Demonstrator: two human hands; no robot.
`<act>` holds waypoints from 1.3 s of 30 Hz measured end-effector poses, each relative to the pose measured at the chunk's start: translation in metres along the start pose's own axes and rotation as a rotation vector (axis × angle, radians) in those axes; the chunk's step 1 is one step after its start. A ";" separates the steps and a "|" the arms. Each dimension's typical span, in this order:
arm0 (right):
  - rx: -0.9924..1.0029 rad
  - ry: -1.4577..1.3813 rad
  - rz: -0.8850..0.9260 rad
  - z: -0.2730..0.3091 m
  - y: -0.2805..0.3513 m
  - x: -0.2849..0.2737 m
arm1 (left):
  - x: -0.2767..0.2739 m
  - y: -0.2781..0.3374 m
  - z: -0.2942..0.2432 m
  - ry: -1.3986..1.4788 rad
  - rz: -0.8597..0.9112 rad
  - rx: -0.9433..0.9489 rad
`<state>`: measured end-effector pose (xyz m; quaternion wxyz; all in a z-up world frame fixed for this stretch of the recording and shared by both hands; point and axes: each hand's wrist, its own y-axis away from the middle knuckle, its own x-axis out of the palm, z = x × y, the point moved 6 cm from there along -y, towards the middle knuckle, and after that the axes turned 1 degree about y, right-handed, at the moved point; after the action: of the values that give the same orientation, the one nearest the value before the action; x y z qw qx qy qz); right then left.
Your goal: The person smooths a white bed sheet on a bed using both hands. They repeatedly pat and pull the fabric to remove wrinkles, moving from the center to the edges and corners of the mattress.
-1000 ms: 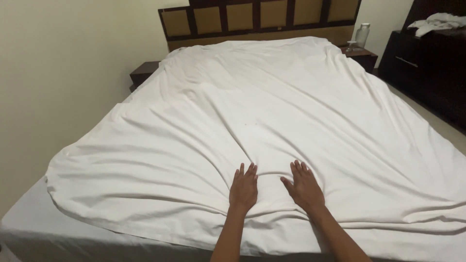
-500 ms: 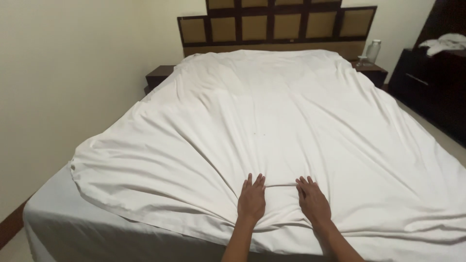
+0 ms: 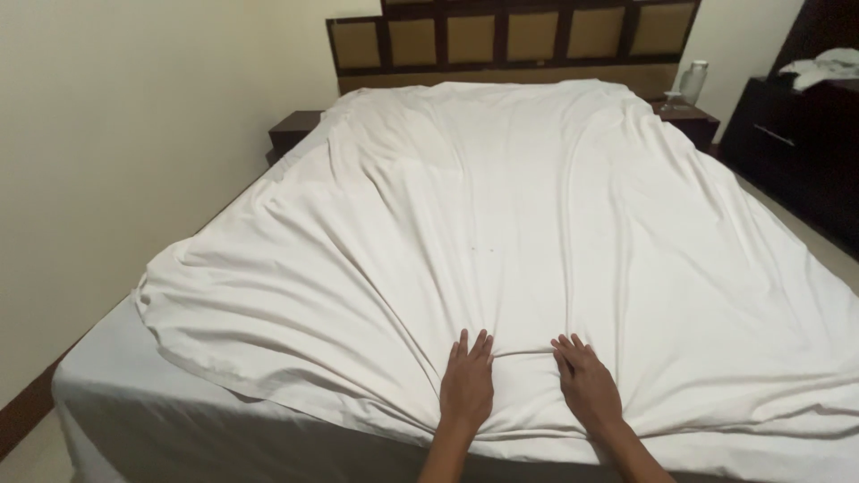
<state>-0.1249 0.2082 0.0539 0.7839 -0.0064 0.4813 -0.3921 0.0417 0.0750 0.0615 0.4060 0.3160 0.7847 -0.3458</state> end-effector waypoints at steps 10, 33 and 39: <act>-0.021 0.001 -0.011 0.006 0.009 -0.002 | -0.011 0.012 -0.007 -0.029 -0.057 0.030; -0.070 0.178 0.353 0.046 -0.038 0.052 | -0.044 -0.004 0.068 -0.009 -0.001 -0.137; -0.042 0.072 0.332 0.053 -0.028 0.051 | -0.030 0.005 0.075 -0.069 0.061 -0.137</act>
<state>-0.0901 0.1372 0.0548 0.8198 0.0710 0.5117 -0.2472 0.0909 0.0115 0.0537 0.4639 0.2991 0.7819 -0.2897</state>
